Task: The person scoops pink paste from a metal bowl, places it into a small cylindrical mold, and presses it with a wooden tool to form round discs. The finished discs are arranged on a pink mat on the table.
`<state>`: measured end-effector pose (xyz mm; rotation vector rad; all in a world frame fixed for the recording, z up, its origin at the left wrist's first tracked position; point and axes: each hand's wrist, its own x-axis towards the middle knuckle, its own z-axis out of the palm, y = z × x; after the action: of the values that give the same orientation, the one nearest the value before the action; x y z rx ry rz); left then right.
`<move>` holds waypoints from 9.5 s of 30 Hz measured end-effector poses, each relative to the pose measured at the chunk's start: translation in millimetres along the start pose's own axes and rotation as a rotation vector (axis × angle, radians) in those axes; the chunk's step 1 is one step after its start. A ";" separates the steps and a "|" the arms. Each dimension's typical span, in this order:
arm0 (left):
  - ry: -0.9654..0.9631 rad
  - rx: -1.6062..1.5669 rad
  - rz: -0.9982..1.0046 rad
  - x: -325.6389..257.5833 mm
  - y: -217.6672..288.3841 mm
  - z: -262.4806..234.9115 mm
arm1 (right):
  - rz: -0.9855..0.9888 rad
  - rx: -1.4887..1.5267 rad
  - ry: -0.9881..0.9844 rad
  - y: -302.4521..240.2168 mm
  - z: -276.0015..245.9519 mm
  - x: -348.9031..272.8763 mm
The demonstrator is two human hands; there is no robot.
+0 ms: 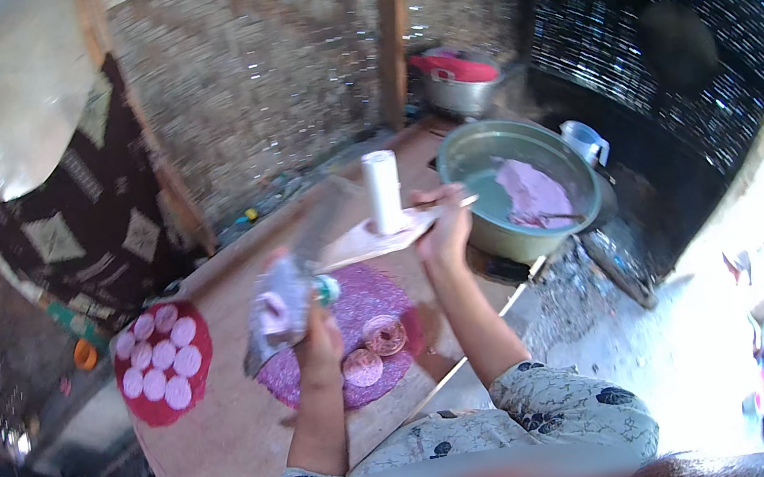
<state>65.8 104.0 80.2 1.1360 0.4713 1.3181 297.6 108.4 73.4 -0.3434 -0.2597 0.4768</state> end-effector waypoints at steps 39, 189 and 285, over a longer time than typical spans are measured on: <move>-0.992 -1.120 -0.888 244.5 -213.6 407.7 | 0.353 -1.706 -1.121 -385.2 -92.0 276.0; -0.408 1.256 -0.258 -18.0 -13.0 10.6 | 0.259 -1.174 -1.381 -90.3 -1.1 -7.7; 0.143 -1.015 -0.079 129.7 -146.4 -175.2 | 1.750 -1.082 -1.091 99.4 -57.1 25.8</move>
<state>30.0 310.2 -78.4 0.1767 -0.0836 1.3121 298.2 188.9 -12.1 -1.3672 -1.3183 2.2814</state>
